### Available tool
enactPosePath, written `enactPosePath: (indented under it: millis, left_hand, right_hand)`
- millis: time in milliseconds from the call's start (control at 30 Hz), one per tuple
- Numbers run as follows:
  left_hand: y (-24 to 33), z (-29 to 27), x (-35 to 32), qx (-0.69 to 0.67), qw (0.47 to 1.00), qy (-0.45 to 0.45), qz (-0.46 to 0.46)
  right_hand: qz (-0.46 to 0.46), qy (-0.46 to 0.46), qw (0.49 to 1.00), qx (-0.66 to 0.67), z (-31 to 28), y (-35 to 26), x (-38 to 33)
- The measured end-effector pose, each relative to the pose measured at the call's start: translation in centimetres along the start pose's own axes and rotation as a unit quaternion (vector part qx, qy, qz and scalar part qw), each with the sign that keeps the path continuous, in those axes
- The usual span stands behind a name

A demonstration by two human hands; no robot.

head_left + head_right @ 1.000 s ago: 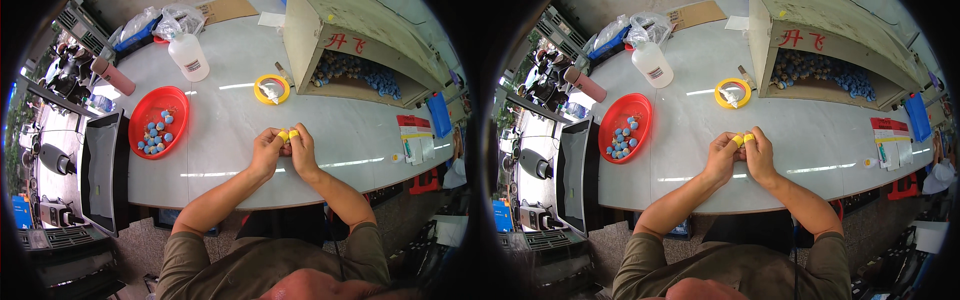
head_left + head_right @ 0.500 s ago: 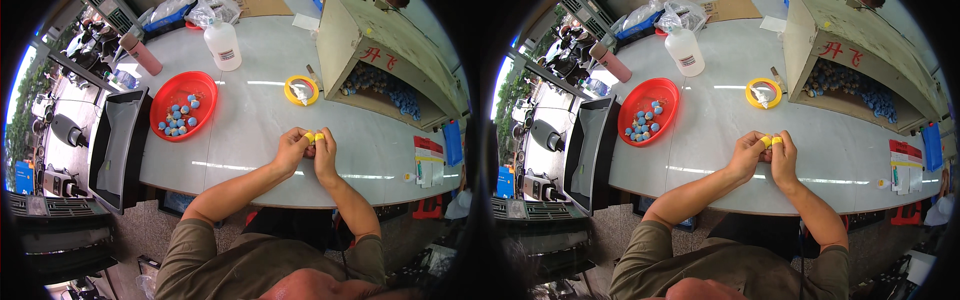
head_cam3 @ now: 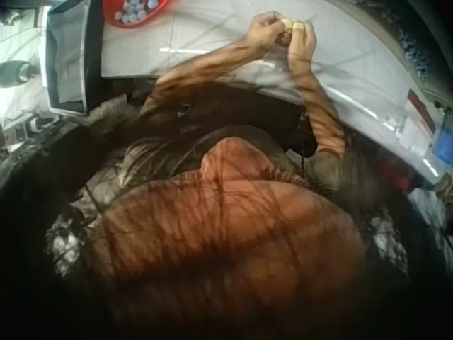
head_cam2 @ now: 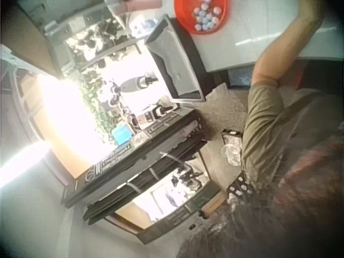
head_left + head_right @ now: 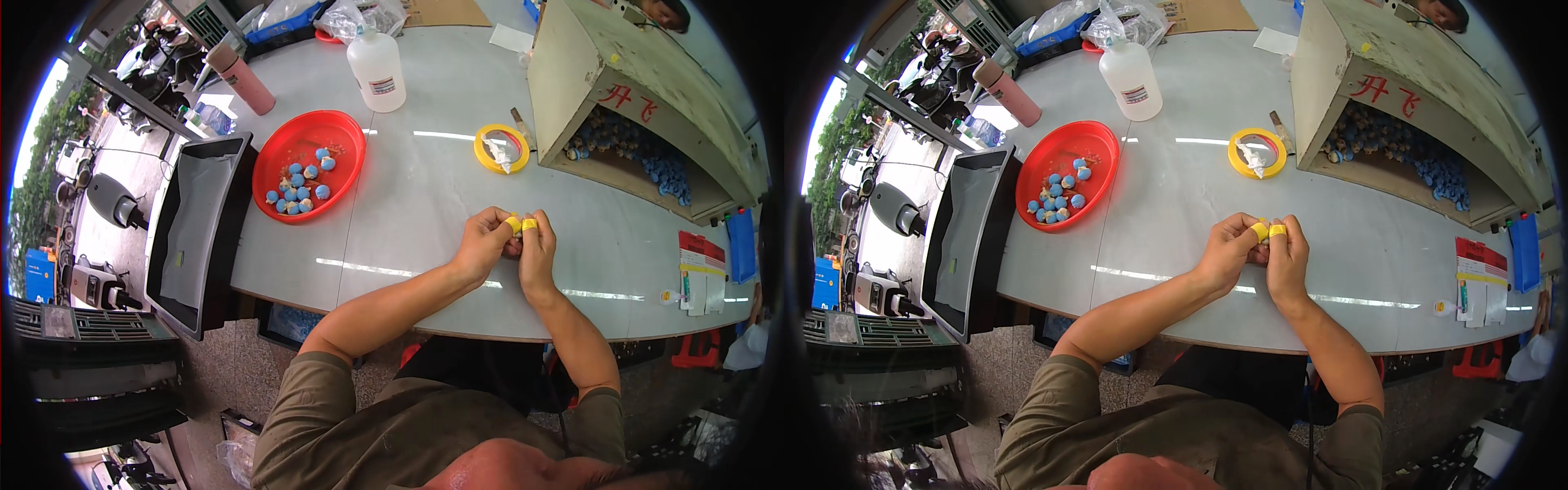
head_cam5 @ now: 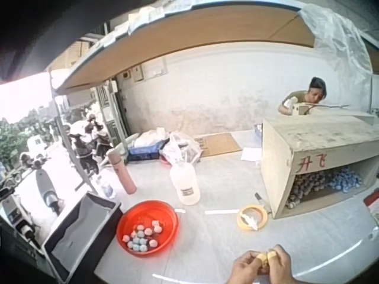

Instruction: The person repeatedly picks small blue balls from a red bowl, applies glue from a white bottle, and attaches yellow foam pieces to the balls. They then place the assembled items into a wooden box. The process is repeated multiple times throughout the video.

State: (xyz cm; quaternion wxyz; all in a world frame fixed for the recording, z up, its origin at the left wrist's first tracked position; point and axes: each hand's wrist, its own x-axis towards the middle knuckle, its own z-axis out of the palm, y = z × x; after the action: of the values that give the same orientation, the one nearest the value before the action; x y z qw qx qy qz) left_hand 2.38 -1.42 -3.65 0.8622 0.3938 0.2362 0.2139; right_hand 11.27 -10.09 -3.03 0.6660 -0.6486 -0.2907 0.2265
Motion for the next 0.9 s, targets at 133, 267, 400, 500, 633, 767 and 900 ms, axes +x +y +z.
enactPosePath:
  millis: [133,267,400,500,633,767,900]
  left_hand:
    - [0.6,0.4,-0.2,0.02,1.0,-0.01,0.02]
    - [1.0,0.9,0.0,0.07,0.993,0.001,0.096]
    - [0.9,0.6,0.7,0.143,0.972,0.031,0.183]
    - [1.3,0.6,0.5,0.166,0.968,0.033,0.186]
    - [2.4,0.2,0.6,0.146,0.979,0.01,0.139]
    - [3.5,-0.7,1.2,0.152,0.981,-0.028,0.118]
    - [4.6,-1.0,1.4,0.236,0.969,-0.036,0.059]
  right_hand:
    - [0.006,-0.002,1.0,0.017,0.0,-0.6,0.0]
    - [0.058,0.016,0.992,0.113,0.5,-2.4,0.1]
    - [0.062,-0.024,0.994,0.087,-0.6,-1.8,0.6]
    - [0.099,-0.047,0.987,0.122,-0.8,-2.1,0.7]
    - [0.1,-0.079,0.983,0.135,-1.9,-2.6,1.5]
    - [0.073,-0.124,0.985,0.096,-3.1,-2.5,2.4]
    - [0.077,-0.166,0.982,0.042,-3.7,-2.6,3.1]
